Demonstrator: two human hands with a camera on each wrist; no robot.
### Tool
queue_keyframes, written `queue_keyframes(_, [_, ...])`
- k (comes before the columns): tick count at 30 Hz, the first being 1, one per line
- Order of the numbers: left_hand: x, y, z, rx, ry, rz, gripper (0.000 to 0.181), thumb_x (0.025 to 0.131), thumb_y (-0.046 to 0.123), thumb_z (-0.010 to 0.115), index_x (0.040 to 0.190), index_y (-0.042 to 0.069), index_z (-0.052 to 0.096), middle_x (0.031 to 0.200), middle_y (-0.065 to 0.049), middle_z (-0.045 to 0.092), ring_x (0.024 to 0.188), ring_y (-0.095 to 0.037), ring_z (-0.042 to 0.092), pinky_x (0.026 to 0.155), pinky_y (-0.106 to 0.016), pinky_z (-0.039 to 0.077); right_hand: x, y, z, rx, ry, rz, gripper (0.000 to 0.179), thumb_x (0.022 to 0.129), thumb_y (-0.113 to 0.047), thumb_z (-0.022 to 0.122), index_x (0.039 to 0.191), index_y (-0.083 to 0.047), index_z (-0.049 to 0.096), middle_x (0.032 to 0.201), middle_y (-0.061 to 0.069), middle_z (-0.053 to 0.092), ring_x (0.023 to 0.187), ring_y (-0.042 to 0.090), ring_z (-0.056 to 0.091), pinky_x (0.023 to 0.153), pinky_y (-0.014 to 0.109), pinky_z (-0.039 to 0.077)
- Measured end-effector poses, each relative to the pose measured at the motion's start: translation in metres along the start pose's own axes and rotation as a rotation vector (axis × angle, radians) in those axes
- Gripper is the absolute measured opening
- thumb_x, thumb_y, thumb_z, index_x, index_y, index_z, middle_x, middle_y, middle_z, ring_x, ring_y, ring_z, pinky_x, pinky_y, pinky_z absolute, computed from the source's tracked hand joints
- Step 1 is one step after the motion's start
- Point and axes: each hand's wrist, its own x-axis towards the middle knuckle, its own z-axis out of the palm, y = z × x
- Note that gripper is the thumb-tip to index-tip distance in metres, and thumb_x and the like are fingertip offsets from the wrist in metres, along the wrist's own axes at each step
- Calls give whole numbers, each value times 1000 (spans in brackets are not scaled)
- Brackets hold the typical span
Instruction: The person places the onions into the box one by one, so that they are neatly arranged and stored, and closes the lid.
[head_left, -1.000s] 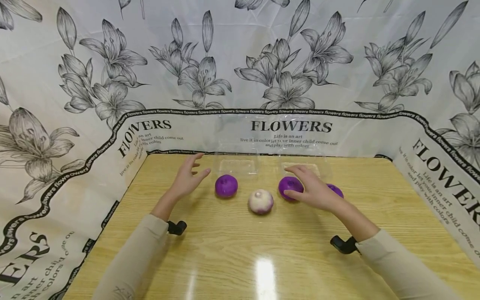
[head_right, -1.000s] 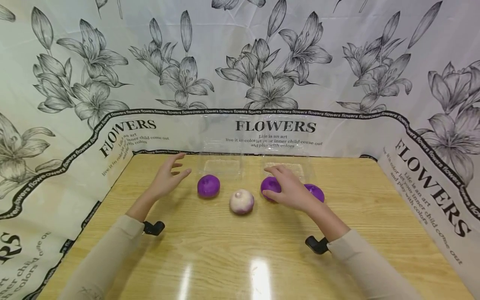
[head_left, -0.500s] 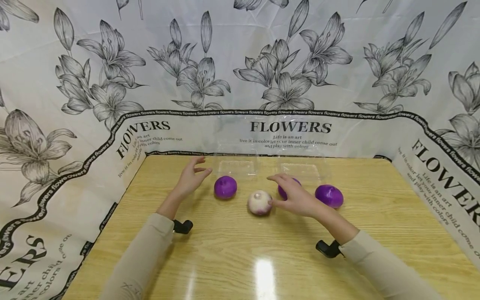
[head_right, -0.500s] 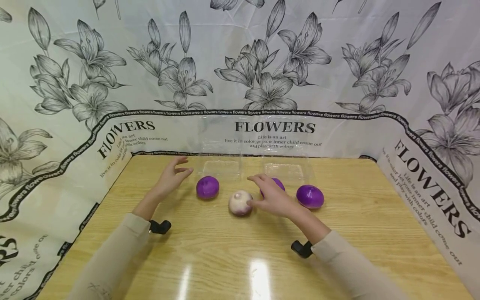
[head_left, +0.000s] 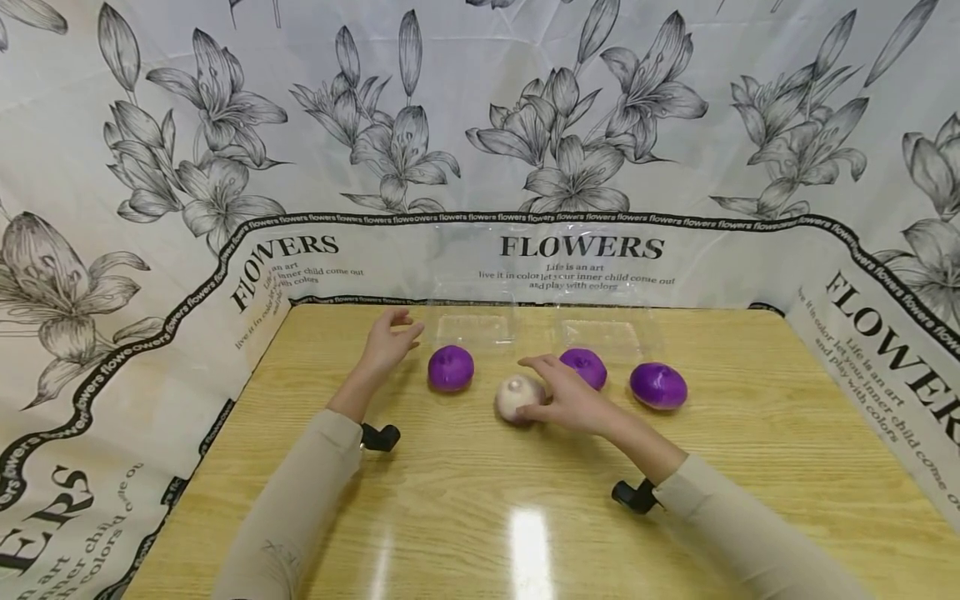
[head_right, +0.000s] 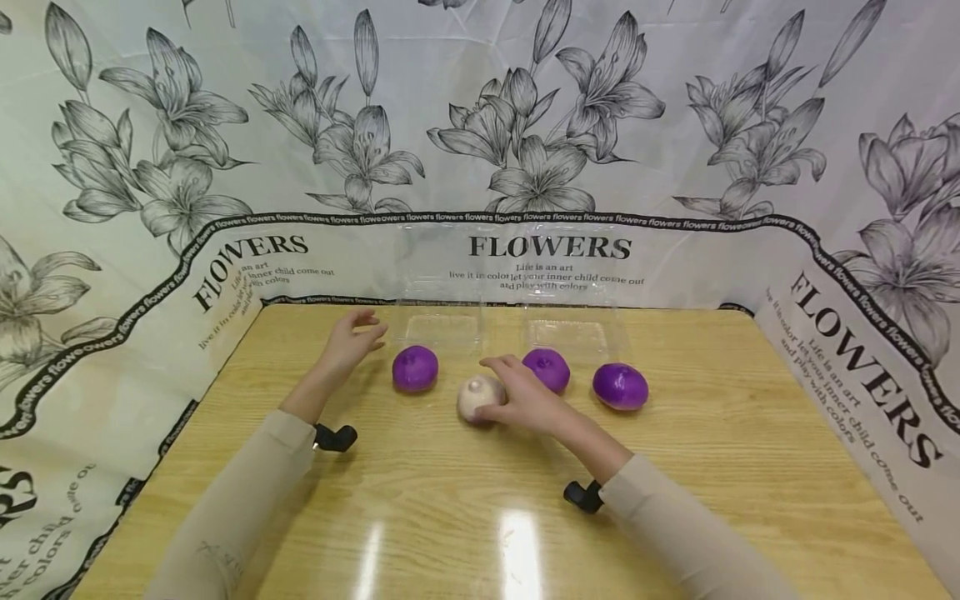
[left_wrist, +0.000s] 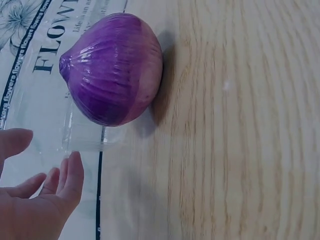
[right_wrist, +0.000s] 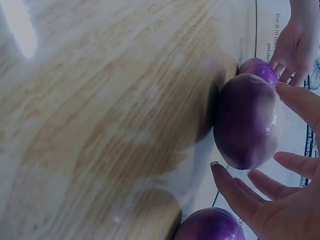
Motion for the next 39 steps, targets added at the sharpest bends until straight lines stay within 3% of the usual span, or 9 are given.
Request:
queue_keyframes(8, [7, 1, 5, -130, 32, -95, 53, 103, 4, 59, 149, -9, 38, 132, -23, 47, 124, -38, 56, 99, -35, 60, 4, 3, 7, 5, 3, -2, 80, 83, -32, 87, 142, 7, 51, 137, 28, 56, 128, 42, 54, 109, 58, 49])
queue_keyframes(15, [9, -1, 12, -188, 23, -105, 47, 103, -2, 56, 145, -15, 41, 120, -20, 51, 122, -42, 55, 100, -37, 59, 3, 6, 12, 74, -26, 43, 76, 85, -30, 86, 141, 9, 51, 138, 26, 58, 128, 42, 55, 108, 56, 49])
queue_keyframes(25, [13, -6, 15, -303, -8, -168, 45, 103, -4, 53, 145, -16, 41, 136, -29, 46, 132, -44, 49, 105, -36, 55, 3, 6, 13, 117, -39, 64, 73, 85, -27, 86, 142, 5, 52, 138, 23, 59, 126, 39, 57, 106, 53, 52])
queue_keyframes(30, [16, -10, 16, -304, -26, -203, 45, 104, -2, 53, 145, -16, 41, 137, -30, 46, 132, -43, 49, 104, -35, 56, 4, 7, 12, 114, -45, 59, 72, 85, -27, 86, 141, 5, 53, 138, 23, 59, 126, 39, 57, 105, 53, 52])
queue_keyframes(39, [17, -12, 18, -319, -19, -230, 42, 104, 0, 56, 142, -14, 47, 123, -25, 52, 124, -40, 54, 101, -34, 58, 3, 9, 12, 111, -47, 61, 73, 86, -30, 85, 141, 4, 53, 138, 22, 59, 126, 38, 57, 106, 53, 52])
